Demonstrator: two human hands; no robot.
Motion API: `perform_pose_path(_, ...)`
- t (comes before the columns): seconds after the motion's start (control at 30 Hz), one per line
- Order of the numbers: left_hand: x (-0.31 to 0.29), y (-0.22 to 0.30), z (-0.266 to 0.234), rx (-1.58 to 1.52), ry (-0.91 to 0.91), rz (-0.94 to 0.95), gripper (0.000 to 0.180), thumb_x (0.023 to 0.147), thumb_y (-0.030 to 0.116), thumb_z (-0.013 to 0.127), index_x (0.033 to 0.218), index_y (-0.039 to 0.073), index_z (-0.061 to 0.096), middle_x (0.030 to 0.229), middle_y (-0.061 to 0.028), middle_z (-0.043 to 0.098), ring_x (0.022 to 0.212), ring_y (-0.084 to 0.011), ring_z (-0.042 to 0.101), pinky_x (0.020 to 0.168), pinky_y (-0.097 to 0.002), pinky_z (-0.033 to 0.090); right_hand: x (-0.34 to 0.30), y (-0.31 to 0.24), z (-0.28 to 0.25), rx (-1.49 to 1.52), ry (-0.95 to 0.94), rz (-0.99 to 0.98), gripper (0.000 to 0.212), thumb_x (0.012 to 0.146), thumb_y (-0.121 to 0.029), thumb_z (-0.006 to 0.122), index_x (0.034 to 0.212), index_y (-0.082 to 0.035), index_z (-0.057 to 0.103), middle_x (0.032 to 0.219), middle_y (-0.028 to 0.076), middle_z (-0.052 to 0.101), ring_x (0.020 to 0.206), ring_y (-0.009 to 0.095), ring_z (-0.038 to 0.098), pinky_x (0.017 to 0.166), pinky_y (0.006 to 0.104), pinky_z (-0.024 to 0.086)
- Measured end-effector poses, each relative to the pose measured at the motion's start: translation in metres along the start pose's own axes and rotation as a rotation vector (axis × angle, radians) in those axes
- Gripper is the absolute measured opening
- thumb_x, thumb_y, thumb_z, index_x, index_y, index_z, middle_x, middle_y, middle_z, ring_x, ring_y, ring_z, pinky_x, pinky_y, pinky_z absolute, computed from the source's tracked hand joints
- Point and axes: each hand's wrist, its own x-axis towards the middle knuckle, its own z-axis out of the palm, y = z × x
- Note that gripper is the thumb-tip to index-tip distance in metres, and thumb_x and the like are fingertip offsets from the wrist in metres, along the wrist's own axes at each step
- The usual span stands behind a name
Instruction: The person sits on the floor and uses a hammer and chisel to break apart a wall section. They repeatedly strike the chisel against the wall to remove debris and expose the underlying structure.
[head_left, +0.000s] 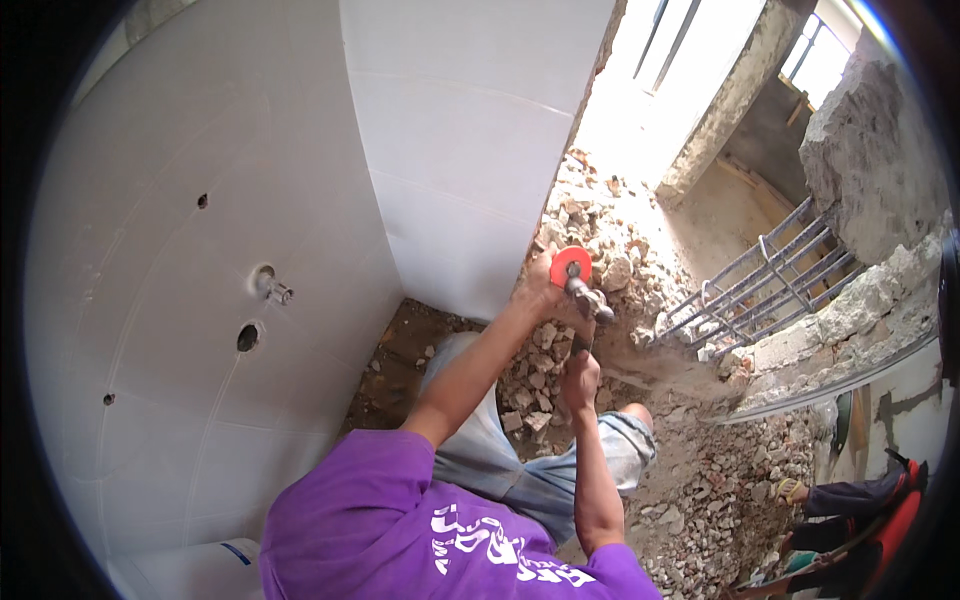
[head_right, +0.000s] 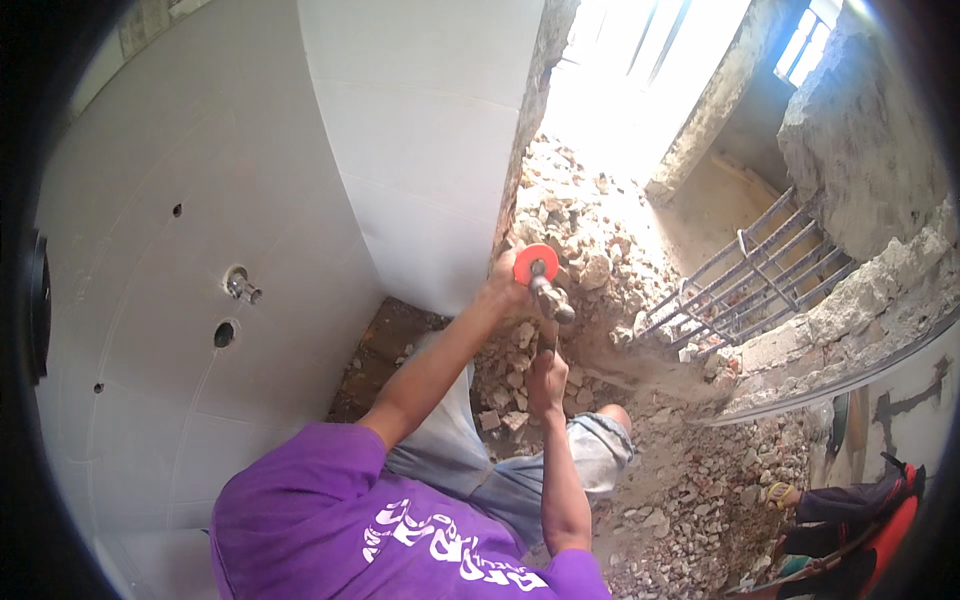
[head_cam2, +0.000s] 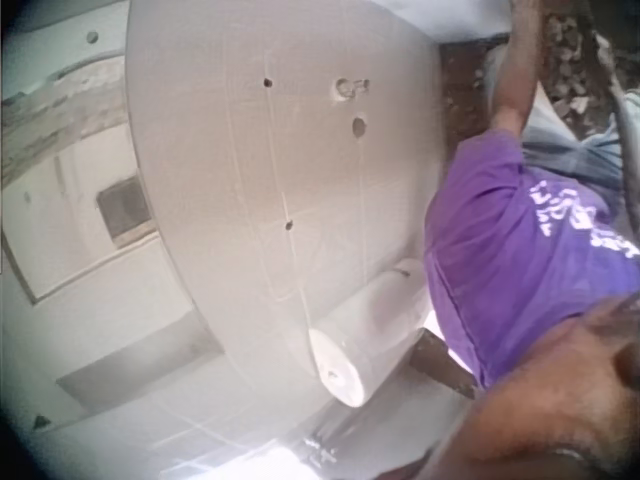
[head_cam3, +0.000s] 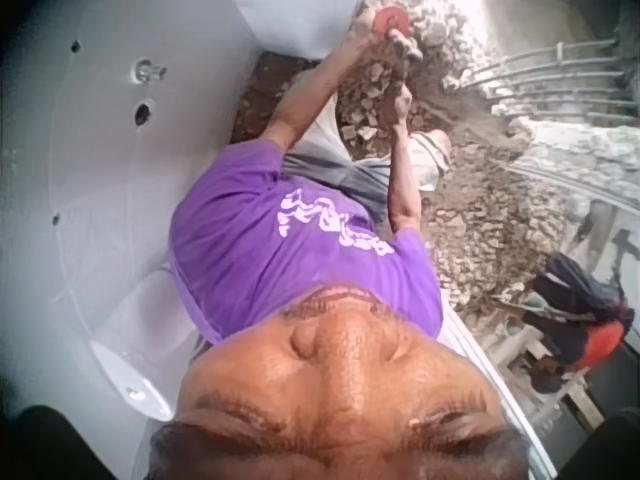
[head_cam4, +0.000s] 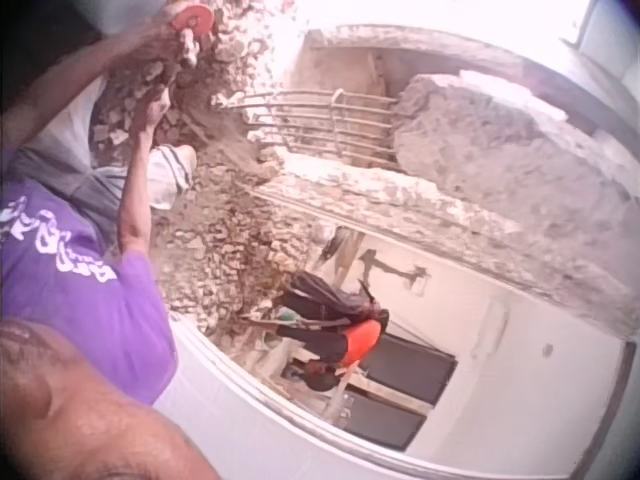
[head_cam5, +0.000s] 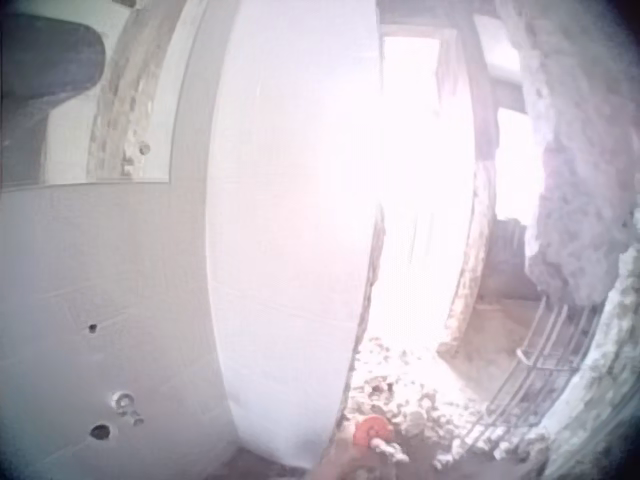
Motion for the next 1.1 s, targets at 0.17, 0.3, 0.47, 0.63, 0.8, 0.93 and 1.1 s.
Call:
perform_pose_path(0.17, 0.047, -0.003, -0.063, -0.213, -0.085, 0.116, 0.041, 0.102, 0.036, 0.022, 0.097, 0.005, 0.048, 0.087, -0.0063, 0.058, 0.079, -0.0178, 0.059, 0.075, -0.0349, 0.054, -0.016, -0.036, -0.027, 0.394, -0.049, -0.106, 0.060, 0.088, -0.066, 0.038, 0.090, -0.007, 0.047, 0.068, 0.004, 0.051, 0.055, 0.014, 0.050, 0.048, 0.0264, 0.042)
perform_pose_path(0.3, 0.031, -0.006, -0.054, -0.243, -0.047, 0.099, 0.039, 0.102, 0.036, 0.019, 0.096, 0.007, 0.044, 0.086, -0.0055, 0.056, 0.076, -0.0156, 0.058, 0.074, -0.0341, 0.055, -0.007, -0.159, -0.074, 0.421, 0.114, -0.789, 0.081, 0.078, -0.081, 0.029, 0.091, -0.004, 0.048, 0.080, 0.010, 0.056, 0.063, 0.022, 0.057, 0.056, 0.0339, 0.050)
perform_pose_path(0.47, 0.026, 0.001, -0.052, -0.317, -0.124, 0.100, 0.038, 0.102, 0.036, 0.022, 0.095, 0.007, 0.045, 0.086, -0.0051, 0.055, 0.078, -0.0157, 0.057, 0.076, -0.0331, 0.054, -0.002, -0.208, -0.063, 0.670, 0.083, -1.265, 0.079, 0.076, -0.083, 0.030, 0.101, -0.011, 0.050, 0.090, 0.008, 0.055, 0.076, 0.021, 0.057, 0.068, 0.0368, 0.051)
perform_pose_path(0.63, 0.038, -0.001, -0.075, -0.205, -0.354, 0.096, 0.033, 0.102, 0.028, 0.029, 0.098, 0.005, 0.052, 0.089, -0.0061, 0.059, 0.081, -0.0178, 0.059, 0.078, -0.0326, 0.052, 0.019, 0.018, -0.002, -0.004, -0.103, -0.104, 0.061, 0.092, -0.062, 0.035, 0.065, -0.008, 0.039, 0.056, -0.003, 0.040, 0.049, 0.008, 0.040, 0.043, 0.0240, 0.032)
perform_pose_path(0.8, 0.036, -0.003, -0.073, -0.264, -0.336, 0.123, 0.036, 0.102, 0.028, 0.026, 0.098, 0.004, 0.053, 0.092, -0.0079, 0.060, 0.085, -0.0182, 0.059, 0.079, -0.0328, 0.051, -0.024, -0.033, -0.026, 0.186, -0.008, -0.055, 0.064, 0.088, -0.069, 0.033, 0.081, -0.006, 0.045, 0.060, 0.003, 0.046, 0.052, 0.013, 0.048, 0.047, 0.0272, 0.040)
perform_pose_path(0.93, 0.032, -0.006, -0.061, -0.276, -0.108, 0.129, 0.037, 0.102, 0.031, 0.025, 0.097, 0.005, 0.050, 0.089, -0.0076, 0.058, 0.082, -0.0182, 0.059, 0.076, -0.0337, 0.053, -0.023, -0.146, -0.052, 0.457, 0.141, -0.622, 0.078, 0.076, -0.082, 0.033, 0.092, -0.006, 0.044, 0.072, 0.007, 0.051, 0.060, 0.017, 0.053, 0.055, 0.0313, 0.047)
perform_pose_path(1.1, 0.055, -0.005, -0.088, -0.251, -0.259, 0.157, 0.040, 0.102, 0.031, 0.024, 0.098, 0.003, 0.053, 0.093, -0.0105, 0.060, 0.087, -0.0209, 0.059, 0.080, -0.0364, 0.051, -0.009, -0.162, -0.029, 0.451, 0.233, -1.130, 0.064, 0.085, -0.070, 0.039, 0.085, -0.007, 0.049, 0.074, 0.006, 0.054, 0.063, 0.019, 0.055, 0.059, 0.0339, 0.048)
